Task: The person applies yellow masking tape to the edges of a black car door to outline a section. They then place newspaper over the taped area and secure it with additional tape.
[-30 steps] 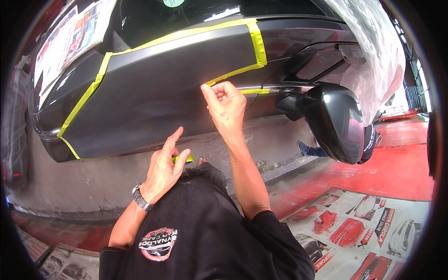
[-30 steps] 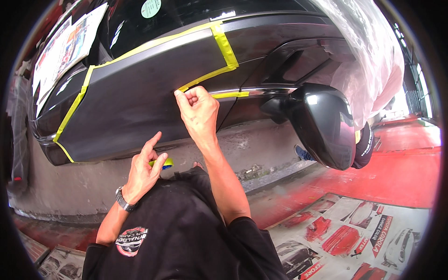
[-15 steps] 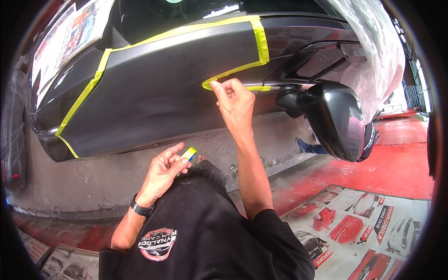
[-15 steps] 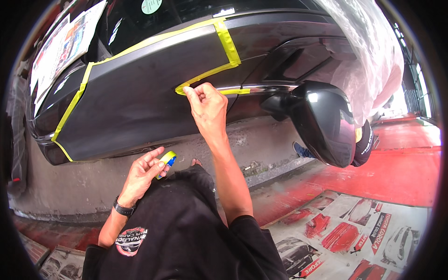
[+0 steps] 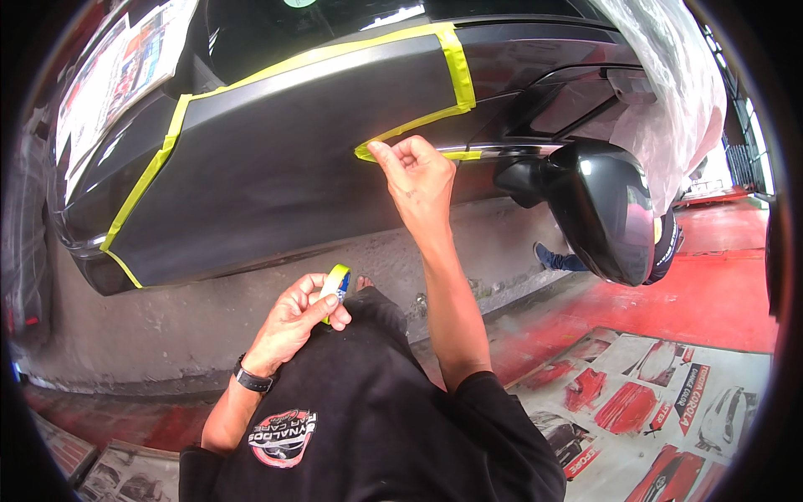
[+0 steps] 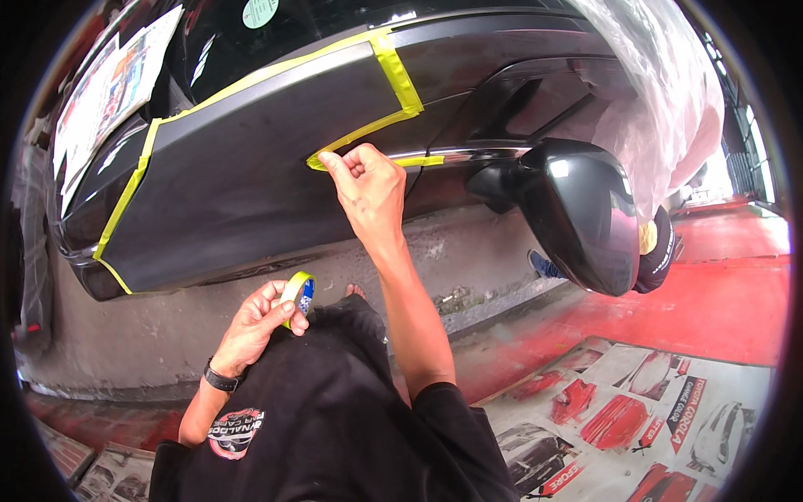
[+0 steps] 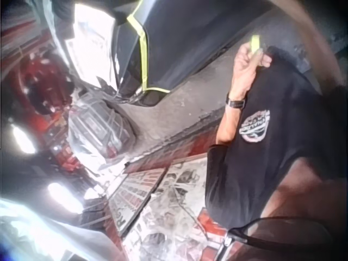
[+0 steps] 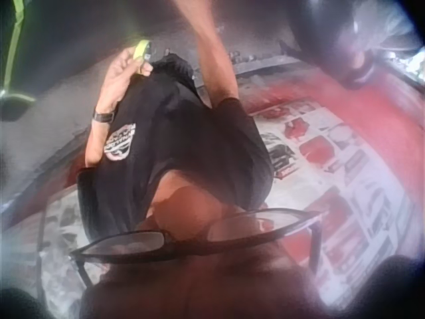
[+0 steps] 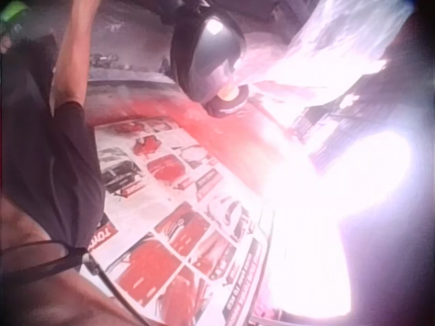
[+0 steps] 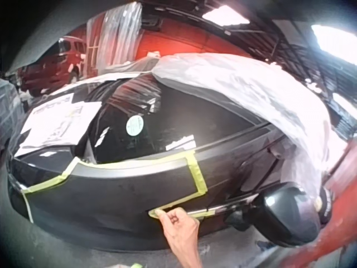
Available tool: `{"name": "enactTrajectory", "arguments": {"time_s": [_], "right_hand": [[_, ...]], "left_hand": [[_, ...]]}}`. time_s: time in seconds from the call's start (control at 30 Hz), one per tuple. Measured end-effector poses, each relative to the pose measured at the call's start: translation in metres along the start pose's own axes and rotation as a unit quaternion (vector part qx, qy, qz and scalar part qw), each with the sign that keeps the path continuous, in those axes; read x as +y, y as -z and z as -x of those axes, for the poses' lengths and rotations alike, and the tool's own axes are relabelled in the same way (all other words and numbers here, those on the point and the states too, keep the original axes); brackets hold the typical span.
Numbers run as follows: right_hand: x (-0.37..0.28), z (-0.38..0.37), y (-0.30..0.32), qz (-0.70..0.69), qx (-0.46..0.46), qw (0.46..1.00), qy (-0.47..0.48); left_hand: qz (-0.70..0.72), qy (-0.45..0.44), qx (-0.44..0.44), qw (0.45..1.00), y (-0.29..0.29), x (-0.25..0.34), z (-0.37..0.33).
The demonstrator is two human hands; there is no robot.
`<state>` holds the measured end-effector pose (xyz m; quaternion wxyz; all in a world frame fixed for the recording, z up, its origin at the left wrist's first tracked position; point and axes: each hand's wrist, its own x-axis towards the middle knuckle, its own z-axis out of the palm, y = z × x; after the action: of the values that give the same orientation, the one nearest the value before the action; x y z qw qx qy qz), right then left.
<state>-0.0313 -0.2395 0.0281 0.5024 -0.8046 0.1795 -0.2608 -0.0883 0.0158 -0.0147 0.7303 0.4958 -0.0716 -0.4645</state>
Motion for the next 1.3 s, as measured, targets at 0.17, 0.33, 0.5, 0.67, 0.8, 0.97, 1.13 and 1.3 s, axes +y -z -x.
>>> {"name": "enactTrajectory", "arguments": {"time_s": [0.17,0.33,0.5,0.67,0.8,0.97,1.13,1.3], "right_hand": [[0.011,0.019,0.002,0.022,0.006,0.998,0.064],[0.042,0.075,-0.009,0.065,0.009,0.992,0.110],[0.058,0.074,-0.009,0.190,0.009,0.967,0.171],[0.052,0.074,-0.025,0.204,-0.028,0.958,0.200],[0.040,0.072,-0.040,0.118,-0.013,0.970,0.213],[0.019,0.075,-0.025,0.116,-0.088,0.973,0.182],[-0.009,0.099,0.017,-0.068,-0.197,0.961,0.180],[-0.004,0.130,0.011,-0.075,-0.204,0.964,0.155]], "left_hand": [[-0.027,-0.026,0.017,0.999,-0.005,0.005,-0.001],[0.008,-0.031,0.015,0.999,0.000,0.003,0.001],[-0.023,-0.030,0.038,0.999,-0.006,0.004,-0.001],[-0.046,-0.036,0.040,0.997,-0.014,0.002,-0.005],[-0.044,-0.042,0.042,0.997,-0.015,0.002,-0.006],[-0.080,-0.063,0.080,0.992,-0.015,0.006,-0.004],[-0.278,-0.099,0.160,0.942,-0.025,0.013,0.000],[-0.514,-0.220,0.167,0.812,-0.027,0.007,-0.003]]}}
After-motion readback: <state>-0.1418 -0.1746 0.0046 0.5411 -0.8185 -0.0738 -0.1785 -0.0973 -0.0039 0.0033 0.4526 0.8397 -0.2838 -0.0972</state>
